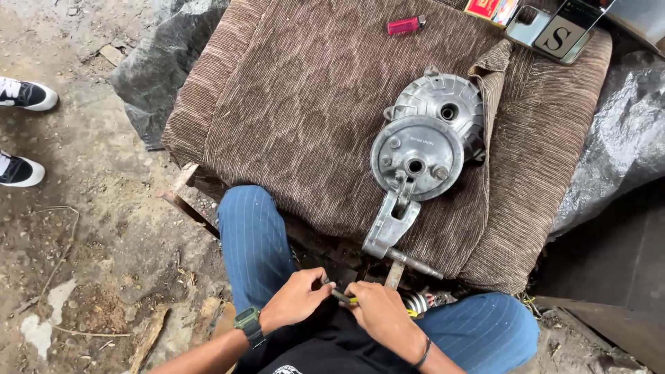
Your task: The person sits on the ground and uses a yellow-handled file to smooth the surface of a metal mechanical part clamped in a vise. The part rests on a brown cushion, and the person repeatedly files the metal surface while holding it steady with their left hand.
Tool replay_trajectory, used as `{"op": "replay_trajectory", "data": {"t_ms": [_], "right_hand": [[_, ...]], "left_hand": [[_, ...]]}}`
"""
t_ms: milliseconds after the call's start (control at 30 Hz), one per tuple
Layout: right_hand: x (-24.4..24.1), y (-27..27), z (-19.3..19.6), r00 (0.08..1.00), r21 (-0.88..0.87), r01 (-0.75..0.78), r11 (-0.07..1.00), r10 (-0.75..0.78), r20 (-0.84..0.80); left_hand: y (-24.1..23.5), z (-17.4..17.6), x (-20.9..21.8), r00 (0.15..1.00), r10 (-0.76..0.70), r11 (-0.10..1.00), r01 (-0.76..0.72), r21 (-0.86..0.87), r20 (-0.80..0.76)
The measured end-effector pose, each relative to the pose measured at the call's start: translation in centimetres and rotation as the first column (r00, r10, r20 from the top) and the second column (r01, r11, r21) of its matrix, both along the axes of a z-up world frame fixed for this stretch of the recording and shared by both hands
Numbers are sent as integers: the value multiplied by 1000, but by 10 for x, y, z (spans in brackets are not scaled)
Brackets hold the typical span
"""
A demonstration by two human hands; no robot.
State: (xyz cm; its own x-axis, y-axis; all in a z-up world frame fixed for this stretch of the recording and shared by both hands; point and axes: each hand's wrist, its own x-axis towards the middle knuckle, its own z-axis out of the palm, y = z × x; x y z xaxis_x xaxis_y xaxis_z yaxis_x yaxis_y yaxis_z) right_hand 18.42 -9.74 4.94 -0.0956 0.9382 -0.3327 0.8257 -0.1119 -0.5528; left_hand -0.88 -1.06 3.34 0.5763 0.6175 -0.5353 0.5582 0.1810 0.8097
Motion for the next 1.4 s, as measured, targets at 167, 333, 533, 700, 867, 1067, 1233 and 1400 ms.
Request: {"op": "replay_trajectory", "data": {"t_ms": [167,333,533,700,867,1067,1233,1400], "right_hand": [[7,-3,6,996,-36,14,999,-11,92],[11,-5,8,993,-86,34,996,-24,119],[21,4,19,995,-120,-37,992,47,87],[75,23,64,904,324,307,895,-381,195],[90,27,39,888,555,-13,831,-246,389],[106,26,3,797,428,-150,891,-147,585],[107,34,20,829,275,58,960,-200,523],[95,29,14,765,346,-125,930,-132,631]], "left_hand": [[-4,-16,-36,974,-80,993,97,72,-210],[-16,-30,-81,917,-167,983,128,-130,-363],[-19,-38,-93,892,-284,954,227,-193,-351],[-17,-37,-84,675,-517,800,600,-15,-526],[3,9,-24,824,-361,666,556,498,-437],[26,9,60,950,-310,522,186,832,-18],[58,-24,95,938,-347,426,145,893,14],[85,-25,97,887,-452,381,286,879,-93]]}}
